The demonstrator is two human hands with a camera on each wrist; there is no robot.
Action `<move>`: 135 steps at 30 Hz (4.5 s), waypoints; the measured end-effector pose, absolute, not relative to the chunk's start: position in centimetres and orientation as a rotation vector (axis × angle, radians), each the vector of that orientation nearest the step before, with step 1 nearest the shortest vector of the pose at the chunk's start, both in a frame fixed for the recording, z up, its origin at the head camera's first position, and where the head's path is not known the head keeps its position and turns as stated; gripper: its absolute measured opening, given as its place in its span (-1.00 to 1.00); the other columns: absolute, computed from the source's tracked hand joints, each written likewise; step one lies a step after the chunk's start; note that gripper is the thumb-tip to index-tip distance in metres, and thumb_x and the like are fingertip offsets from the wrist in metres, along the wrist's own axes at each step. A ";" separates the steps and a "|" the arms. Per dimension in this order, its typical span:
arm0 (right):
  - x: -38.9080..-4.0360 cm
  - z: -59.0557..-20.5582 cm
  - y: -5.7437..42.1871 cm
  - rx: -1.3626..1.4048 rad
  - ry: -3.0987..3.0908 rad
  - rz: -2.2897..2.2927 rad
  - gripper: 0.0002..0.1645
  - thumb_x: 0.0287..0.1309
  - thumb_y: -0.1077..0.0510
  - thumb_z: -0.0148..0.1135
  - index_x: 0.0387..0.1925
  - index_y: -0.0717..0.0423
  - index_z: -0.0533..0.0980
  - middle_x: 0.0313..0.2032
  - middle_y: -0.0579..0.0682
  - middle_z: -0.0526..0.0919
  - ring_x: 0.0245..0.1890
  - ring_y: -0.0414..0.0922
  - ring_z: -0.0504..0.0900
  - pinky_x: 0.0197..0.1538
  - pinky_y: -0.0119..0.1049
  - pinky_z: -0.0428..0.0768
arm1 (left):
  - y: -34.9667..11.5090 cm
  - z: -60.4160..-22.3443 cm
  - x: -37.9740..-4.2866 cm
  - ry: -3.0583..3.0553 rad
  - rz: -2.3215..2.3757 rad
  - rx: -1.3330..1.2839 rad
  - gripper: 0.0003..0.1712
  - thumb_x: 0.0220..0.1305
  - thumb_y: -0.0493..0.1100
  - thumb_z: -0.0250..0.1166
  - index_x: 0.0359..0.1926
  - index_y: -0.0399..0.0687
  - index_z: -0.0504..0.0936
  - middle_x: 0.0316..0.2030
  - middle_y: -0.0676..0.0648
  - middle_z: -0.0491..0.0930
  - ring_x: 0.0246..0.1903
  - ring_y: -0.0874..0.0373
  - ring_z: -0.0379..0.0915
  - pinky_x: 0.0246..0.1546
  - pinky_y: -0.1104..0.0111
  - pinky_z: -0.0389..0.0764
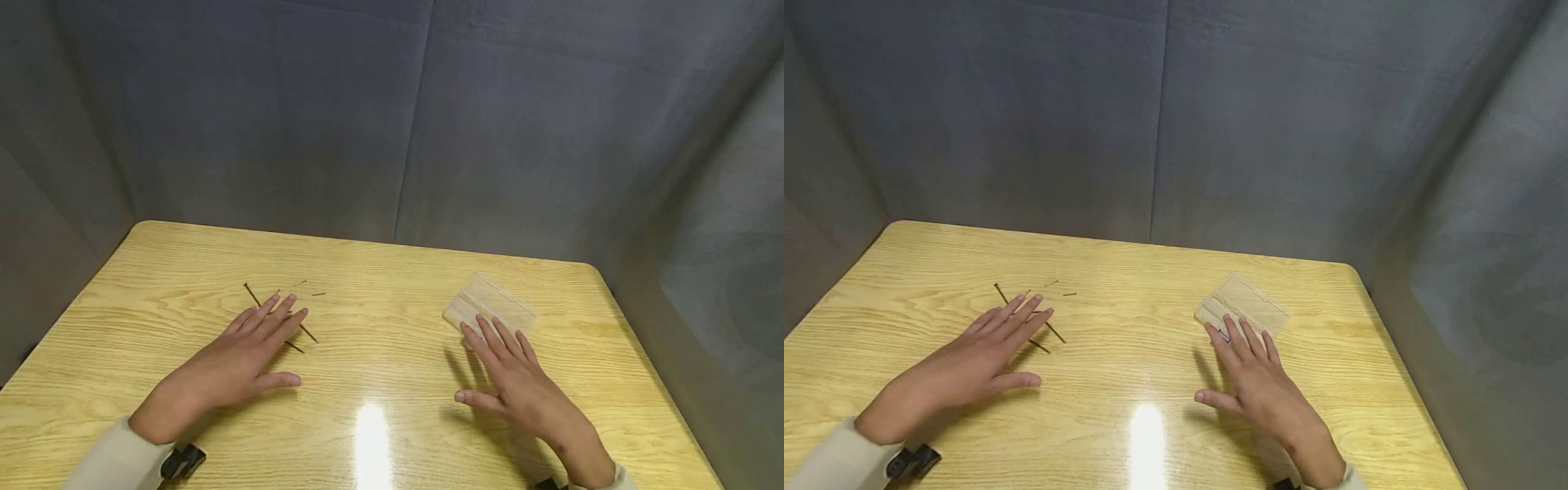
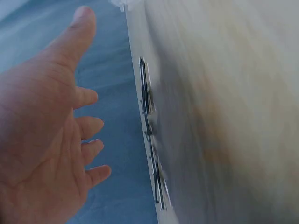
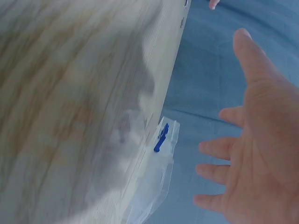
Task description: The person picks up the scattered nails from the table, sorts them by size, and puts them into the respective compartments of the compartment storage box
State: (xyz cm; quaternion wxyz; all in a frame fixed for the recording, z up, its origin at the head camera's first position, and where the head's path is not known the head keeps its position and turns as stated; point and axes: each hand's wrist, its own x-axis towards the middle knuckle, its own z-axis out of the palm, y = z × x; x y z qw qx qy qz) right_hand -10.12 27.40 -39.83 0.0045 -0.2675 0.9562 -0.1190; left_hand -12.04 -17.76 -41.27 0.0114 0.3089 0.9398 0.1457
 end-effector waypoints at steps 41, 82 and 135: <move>-11.5 -40.2 32.9 -0.385 3.156 -0.371 -0.09 0.43 -0.29 0.17 0.50 0.24 0.26 0.14 0.43 0.51 -0.01 0.39 0.59 -0.19 0.26 0.58 | -24.3 -42.0 -14.3 3.151 0.434 0.764 -0.60 0.29 -0.21 0.45 0.11 -0.26 0.66 -0.14 -0.18 0.63 -0.24 -0.10 0.62 -0.23 -0.06 0.60; -12.8 -41.0 33.7 -0.266 3.013 -0.537 -0.05 0.49 -0.28 0.06 0.42 0.48 0.25 -0.01 0.20 0.61 -0.12 0.07 0.63 -0.13 0.14 0.59 | -21.9 -42.0 -18.2 3.032 0.565 0.619 -0.82 0.32 -0.28 0.41 -0.07 -0.20 0.73 -0.28 -0.05 0.65 -0.29 0.02 0.60 -0.30 0.03 0.60; -13.2 -41.6 34.3 -0.260 2.925 -0.869 -0.05 0.35 -0.15 0.33 0.43 0.46 0.26 -0.06 0.10 0.63 -0.13 0.01 0.68 -0.17 -0.06 0.62 | -21.4 -41.9 -19.0 2.967 0.529 0.695 -0.75 0.31 -0.36 0.26 -0.47 0.04 0.52 -0.56 0.09 0.38 -0.54 0.18 0.26 -0.51 0.26 0.30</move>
